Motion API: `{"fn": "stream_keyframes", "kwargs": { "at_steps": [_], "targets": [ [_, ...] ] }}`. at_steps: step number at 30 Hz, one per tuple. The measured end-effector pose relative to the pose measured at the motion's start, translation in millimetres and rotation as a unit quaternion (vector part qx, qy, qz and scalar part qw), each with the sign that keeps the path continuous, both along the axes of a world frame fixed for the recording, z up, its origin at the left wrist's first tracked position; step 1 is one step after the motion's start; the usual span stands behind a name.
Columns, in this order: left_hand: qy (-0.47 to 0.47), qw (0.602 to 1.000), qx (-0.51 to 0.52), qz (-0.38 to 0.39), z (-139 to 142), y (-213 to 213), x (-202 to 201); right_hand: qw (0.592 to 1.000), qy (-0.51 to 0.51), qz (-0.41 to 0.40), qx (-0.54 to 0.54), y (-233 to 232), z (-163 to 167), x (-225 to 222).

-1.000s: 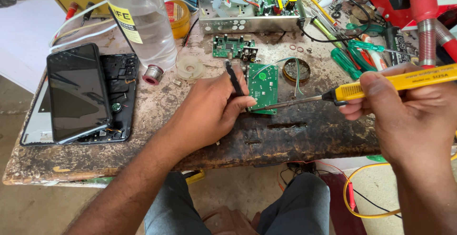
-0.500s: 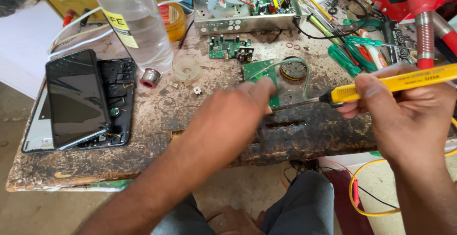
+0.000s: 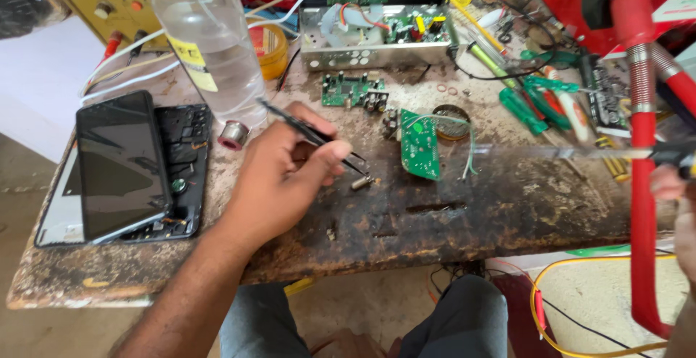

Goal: The person uses a soldering iron and tweezers to solder a small cylindrical component on a workbench. They then use tweezers to scrape and clean the component's surface. The person handles a green circuit board and a disassembled smartphone is visible nearby.

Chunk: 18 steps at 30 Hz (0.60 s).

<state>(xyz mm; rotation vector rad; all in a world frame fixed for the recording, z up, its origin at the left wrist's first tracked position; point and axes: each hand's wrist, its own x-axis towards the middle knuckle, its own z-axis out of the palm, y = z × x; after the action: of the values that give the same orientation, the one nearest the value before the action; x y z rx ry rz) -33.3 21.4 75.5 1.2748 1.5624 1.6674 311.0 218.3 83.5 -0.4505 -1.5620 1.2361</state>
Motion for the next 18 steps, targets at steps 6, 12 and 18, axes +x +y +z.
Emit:
{"fn": "stream_keyframes", "kwargs": {
  "at_steps": [6,12,18],
  "targets": [
    [-0.056,0.995,0.036,0.071,1.2,3.0,-9.1,0.991,-0.025,-0.116,0.066,33.2,52.6,-17.7],
    [0.323,0.920,0.046,0.218,25.7,-4.3,-11.0,0.962,-0.063,-0.197,0.177,82.9,111.3,-58.9],
    [0.309,0.929,-0.014,0.206,33.7,-4.0,-15.4,0.878,-0.180,-0.295,0.331,136.0,117.8,-91.7]
  ]
}}
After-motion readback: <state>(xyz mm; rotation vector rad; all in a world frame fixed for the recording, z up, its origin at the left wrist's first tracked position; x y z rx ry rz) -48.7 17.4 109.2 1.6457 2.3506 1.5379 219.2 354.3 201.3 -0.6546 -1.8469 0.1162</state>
